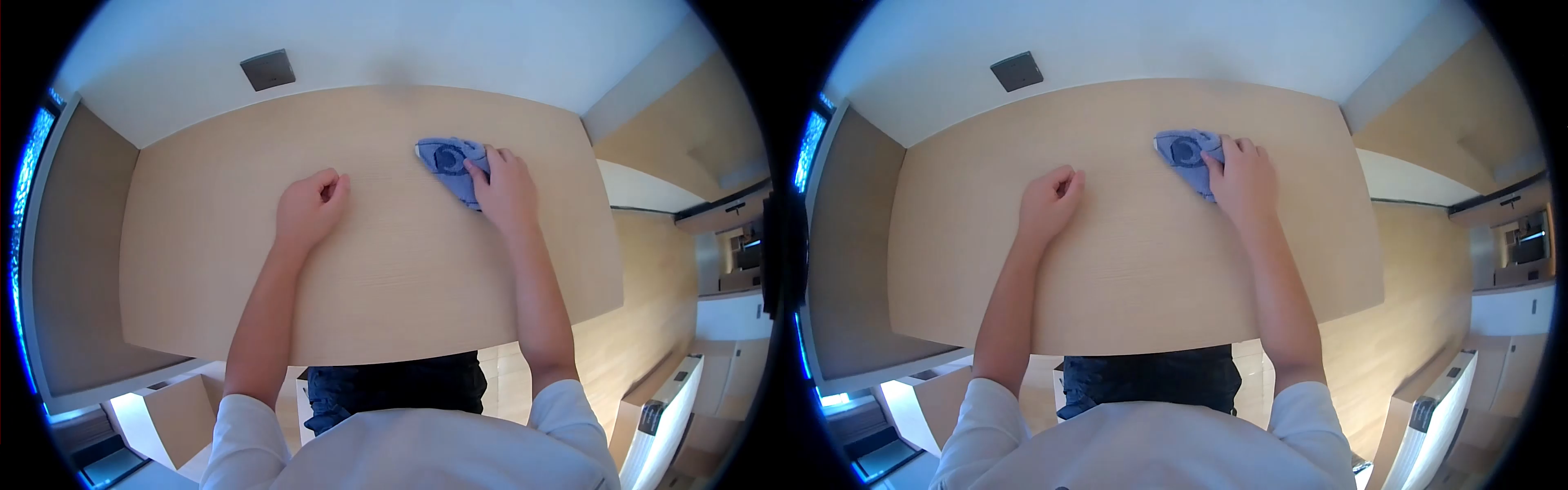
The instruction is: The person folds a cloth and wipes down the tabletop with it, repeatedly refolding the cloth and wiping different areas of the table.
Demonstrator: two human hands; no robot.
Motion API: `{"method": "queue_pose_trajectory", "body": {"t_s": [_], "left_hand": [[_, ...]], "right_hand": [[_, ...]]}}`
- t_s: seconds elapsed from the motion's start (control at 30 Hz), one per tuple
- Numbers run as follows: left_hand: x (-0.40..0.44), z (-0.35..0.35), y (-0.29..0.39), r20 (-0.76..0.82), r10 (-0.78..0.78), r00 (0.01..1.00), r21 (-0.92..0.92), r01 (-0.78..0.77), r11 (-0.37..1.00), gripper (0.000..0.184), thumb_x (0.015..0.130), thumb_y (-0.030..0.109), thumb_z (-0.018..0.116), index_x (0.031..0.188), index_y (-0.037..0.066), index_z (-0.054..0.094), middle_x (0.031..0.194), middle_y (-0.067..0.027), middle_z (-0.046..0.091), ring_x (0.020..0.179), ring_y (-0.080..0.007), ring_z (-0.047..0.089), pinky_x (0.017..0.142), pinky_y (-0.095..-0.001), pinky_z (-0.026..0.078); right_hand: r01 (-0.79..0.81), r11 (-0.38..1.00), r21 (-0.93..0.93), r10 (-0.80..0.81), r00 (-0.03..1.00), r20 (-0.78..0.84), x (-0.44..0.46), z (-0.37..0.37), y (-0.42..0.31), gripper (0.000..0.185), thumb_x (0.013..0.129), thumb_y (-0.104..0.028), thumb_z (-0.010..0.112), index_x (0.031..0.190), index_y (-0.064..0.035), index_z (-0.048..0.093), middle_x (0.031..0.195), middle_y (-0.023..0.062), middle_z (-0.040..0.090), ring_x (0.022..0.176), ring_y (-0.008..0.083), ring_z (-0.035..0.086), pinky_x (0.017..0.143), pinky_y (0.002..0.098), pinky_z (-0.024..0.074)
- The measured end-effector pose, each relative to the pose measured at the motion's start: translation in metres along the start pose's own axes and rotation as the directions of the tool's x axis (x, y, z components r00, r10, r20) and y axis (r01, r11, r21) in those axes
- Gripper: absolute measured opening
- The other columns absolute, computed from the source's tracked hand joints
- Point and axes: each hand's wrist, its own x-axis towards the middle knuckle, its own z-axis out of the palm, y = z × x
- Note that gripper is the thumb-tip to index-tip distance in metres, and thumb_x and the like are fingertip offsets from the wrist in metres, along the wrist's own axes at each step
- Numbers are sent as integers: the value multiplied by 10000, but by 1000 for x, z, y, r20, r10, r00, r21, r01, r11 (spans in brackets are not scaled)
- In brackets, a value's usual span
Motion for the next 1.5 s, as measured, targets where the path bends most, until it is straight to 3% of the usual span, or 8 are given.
{"method": "queue_pose_trajectory", "body": {"t_s": [0.2,0.43,0.63,0.73,0.8,1.0,1.3,1.5], "left_hand": [[1,2,-1,-5,2,1000,-2,-2,1000,484,1050,313,696,742,18,467,626,-94,398,601,-195,375,578,-403,362],[4,1,-4,5,-39,999,27,39,999,463,1024,391,680,737,42,579,647,-143,559,598,-338,523,593,-452,431],[3,1,-3,21,0,1000,33,0,999,501,1056,361,682,726,17,525,614,-112,443,572,-206,426,569,-413,375],[2,0,1,27,-8,1000,42,6,999,478,1048,373,676,733,31,565,630,-127,506,585,-265,482,578,-434,404],[1,0,2,25,9,1000,82,-11,997,443,1031,387,673,739,57,624,663,-144,607,617,-351,578,598,-463,451],[1,1,3,42,12,999,118,-17,993,433,1031,374,676,745,52,633,659,-142,613,618,-354,583,597,-466,452],[2,-1,2,59,6,998,134,-14,991,438,1049,376,653,754,53,636,656,-139,606,616,-352,571,591,-469,438],[1,2,2,7,18,1000,70,-19,997,449,1059,366,662,783,17,599,655,-161,556,588,-325,521,590,-453,418]], "right_hand": [[187,981,41,-190,979,76,-19,-12,-37,451,980,-425,775,1297,-110,714,1149,151,687,1076,375,674,918,492,580],[398,833,383,-456,887,69,-38,-14,-62,413,918,-326,853,1257,-134,716,1097,124,748,1053,355,718,878,466,596],[57,734,676,-424,816,392,-40,-48,-71,338,930,-258,858,1192,-89,727,1008,110,789,916,331,758,847,433,602],[-296,637,712,-109,879,464,-29,-44,-56,349,962,-266,853,1199,-50,715,1032,107,796,954,234,763,854,391,589],[-315,424,849,163,949,271,-19,-42,-48,354,980,-276,850,1185,-26,706,1017,102,783,973,159,736,849,358,577],[83,918,388,123,871,-476,3,-46,-5,342,951,-229,841,1210,-72,683,1117,129,780,1025,301,761,879,400,592],[98,987,126,-124,969,216,-10,-12,-13,352,944,-300,804,1223,-133,671,1200,95,754,1083,327,749,871,478,600],[51,994,96,-82,936,344,-18,-20,-34,373,943,-322,799,1242,-142,666,1205,104,750,1098,331,746,890,483,598]]}}
